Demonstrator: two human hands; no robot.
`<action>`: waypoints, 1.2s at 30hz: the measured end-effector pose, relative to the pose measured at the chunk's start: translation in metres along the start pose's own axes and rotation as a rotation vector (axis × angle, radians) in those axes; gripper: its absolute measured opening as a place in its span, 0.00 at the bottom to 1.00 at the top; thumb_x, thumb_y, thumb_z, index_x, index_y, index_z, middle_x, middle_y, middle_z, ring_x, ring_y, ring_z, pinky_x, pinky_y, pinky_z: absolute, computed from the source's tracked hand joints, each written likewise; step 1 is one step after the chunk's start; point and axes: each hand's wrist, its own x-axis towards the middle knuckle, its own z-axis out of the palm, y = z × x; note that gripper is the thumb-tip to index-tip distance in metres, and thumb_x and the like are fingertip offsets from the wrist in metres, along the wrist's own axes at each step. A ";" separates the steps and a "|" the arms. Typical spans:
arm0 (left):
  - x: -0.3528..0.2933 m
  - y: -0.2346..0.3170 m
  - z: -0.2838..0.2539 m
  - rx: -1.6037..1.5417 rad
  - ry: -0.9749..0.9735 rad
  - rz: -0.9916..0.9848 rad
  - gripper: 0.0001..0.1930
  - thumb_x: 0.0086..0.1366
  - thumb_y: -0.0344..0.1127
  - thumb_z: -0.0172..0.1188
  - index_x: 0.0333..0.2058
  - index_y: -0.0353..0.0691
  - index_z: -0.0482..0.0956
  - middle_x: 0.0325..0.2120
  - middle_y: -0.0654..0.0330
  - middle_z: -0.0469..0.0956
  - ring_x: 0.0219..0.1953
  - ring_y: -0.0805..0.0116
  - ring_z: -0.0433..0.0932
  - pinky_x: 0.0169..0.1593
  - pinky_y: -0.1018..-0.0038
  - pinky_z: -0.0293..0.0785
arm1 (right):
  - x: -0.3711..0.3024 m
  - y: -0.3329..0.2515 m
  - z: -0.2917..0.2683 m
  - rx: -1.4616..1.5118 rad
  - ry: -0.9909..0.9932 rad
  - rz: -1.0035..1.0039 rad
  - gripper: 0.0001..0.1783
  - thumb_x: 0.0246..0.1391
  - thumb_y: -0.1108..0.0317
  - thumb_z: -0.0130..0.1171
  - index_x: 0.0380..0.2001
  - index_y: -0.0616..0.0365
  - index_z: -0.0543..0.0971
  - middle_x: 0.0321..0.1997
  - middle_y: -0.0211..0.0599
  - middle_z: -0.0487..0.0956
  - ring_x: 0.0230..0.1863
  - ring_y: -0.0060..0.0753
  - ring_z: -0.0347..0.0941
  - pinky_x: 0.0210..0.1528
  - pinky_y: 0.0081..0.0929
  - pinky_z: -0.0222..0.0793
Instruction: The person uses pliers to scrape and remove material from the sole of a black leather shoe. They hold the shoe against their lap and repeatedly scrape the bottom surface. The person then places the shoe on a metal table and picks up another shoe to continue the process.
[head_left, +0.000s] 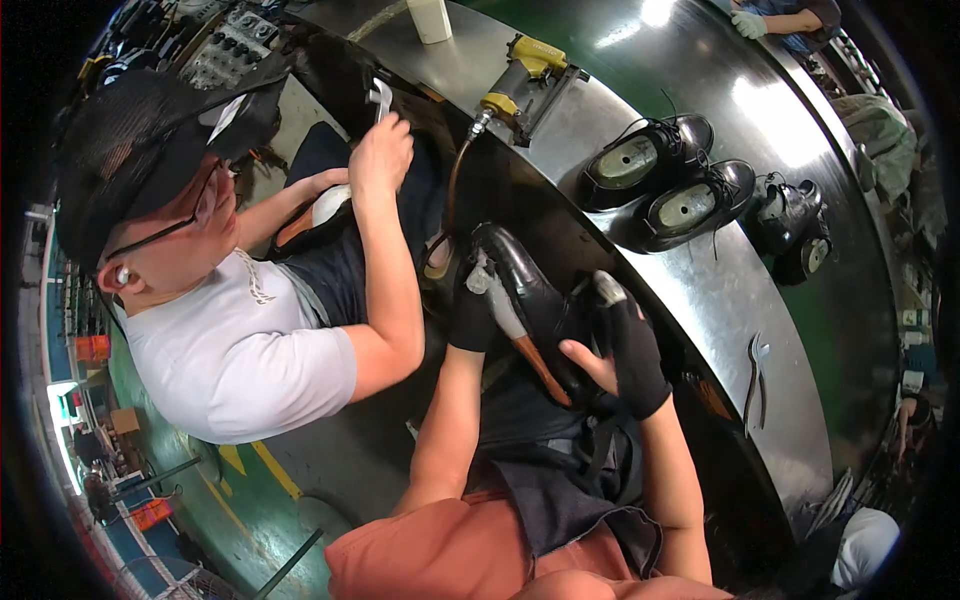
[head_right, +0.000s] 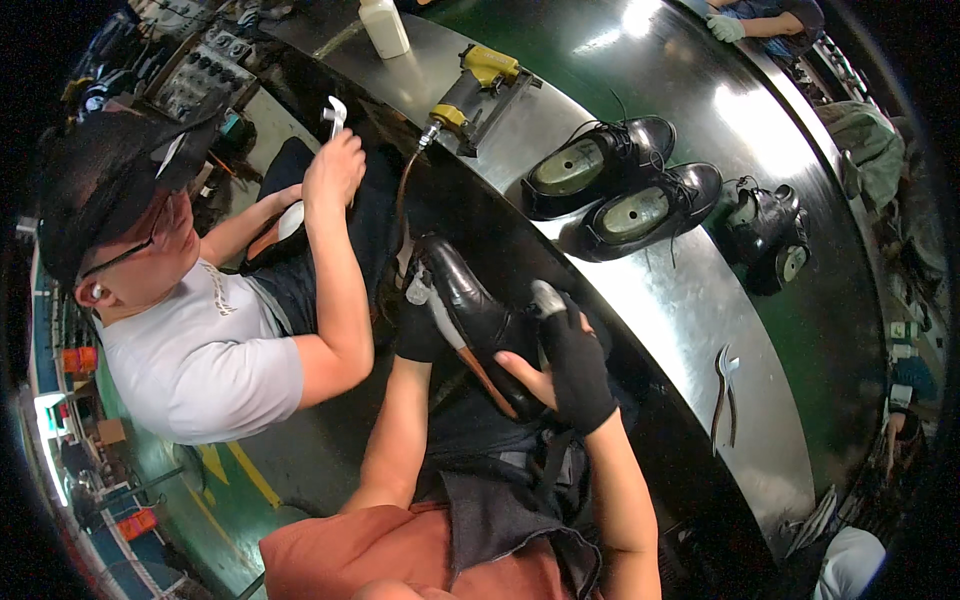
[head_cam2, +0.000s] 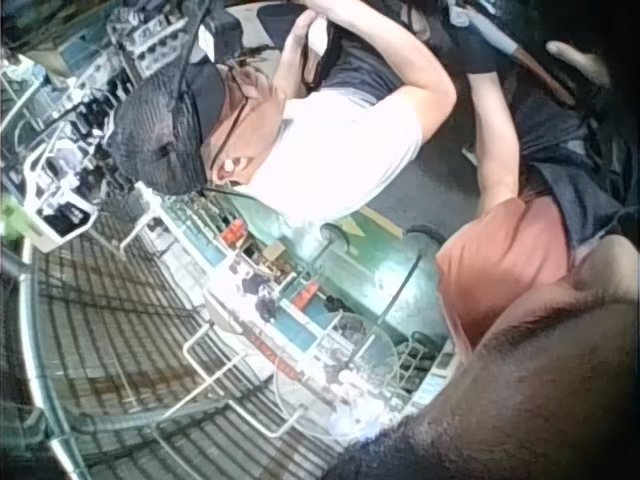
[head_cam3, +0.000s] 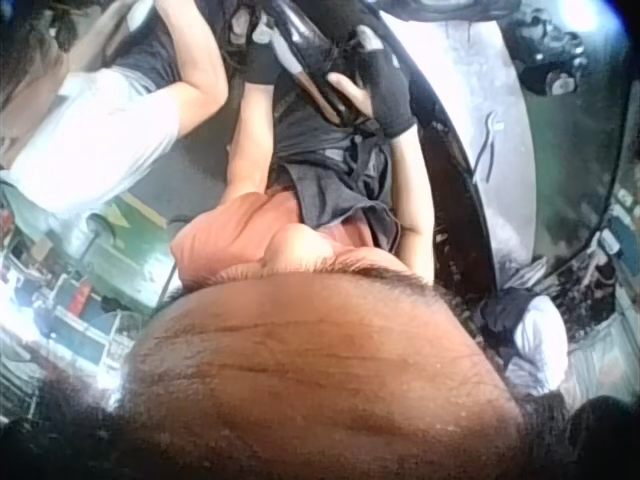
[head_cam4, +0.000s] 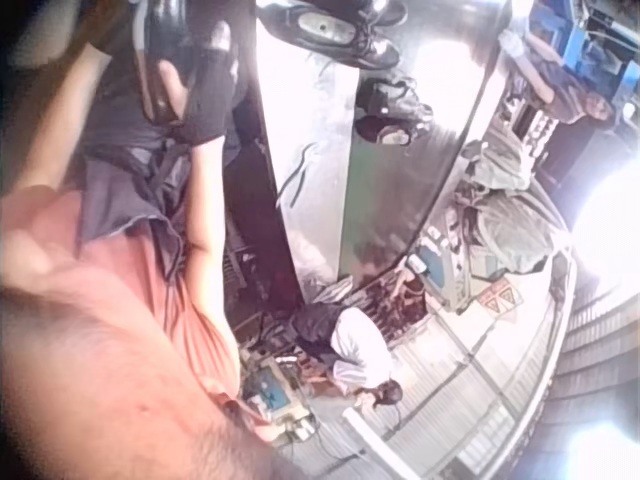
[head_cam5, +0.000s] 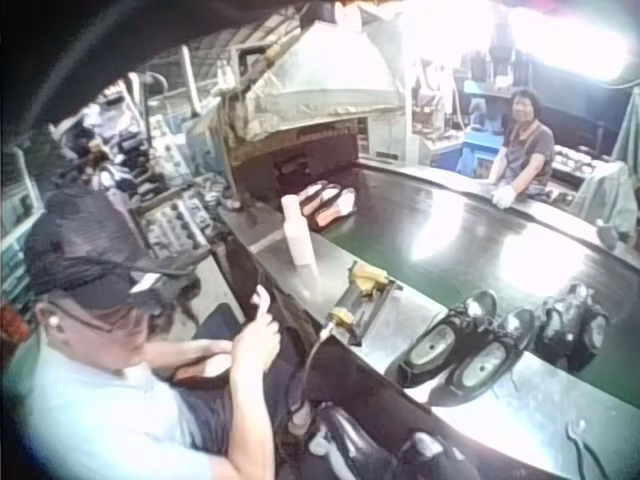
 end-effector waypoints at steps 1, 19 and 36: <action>-0.001 -0.003 -0.005 0.026 0.032 -0.004 0.17 0.72 0.38 0.43 0.54 0.40 0.71 0.50 0.59 0.74 0.49 0.66 0.75 0.54 0.69 0.72 | 0.013 -0.010 0.000 0.011 0.033 -0.052 0.45 0.41 0.47 0.70 0.57 0.64 0.67 0.56 0.60 0.69 0.54 0.59 0.69 0.57 0.43 0.64; -0.016 0.013 0.061 0.140 0.034 0.046 0.19 0.66 0.25 0.46 0.55 0.38 0.70 0.48 0.58 0.75 0.48 0.67 0.76 0.51 0.70 0.75 | 0.053 -0.038 -0.010 0.075 -0.101 -0.214 0.30 0.46 0.56 0.67 0.50 0.61 0.74 0.52 0.55 0.74 0.41 0.54 0.77 0.44 0.33 0.72; -0.086 -0.010 0.160 0.392 -0.140 -0.062 0.29 0.58 0.26 0.61 0.59 0.39 0.62 0.49 0.58 0.73 0.47 0.67 0.76 0.52 0.70 0.76 | -0.087 0.050 0.024 0.639 -0.031 0.042 0.69 0.36 0.57 0.77 0.67 0.69 0.36 0.66 0.53 0.59 0.65 0.43 0.58 0.68 0.37 0.48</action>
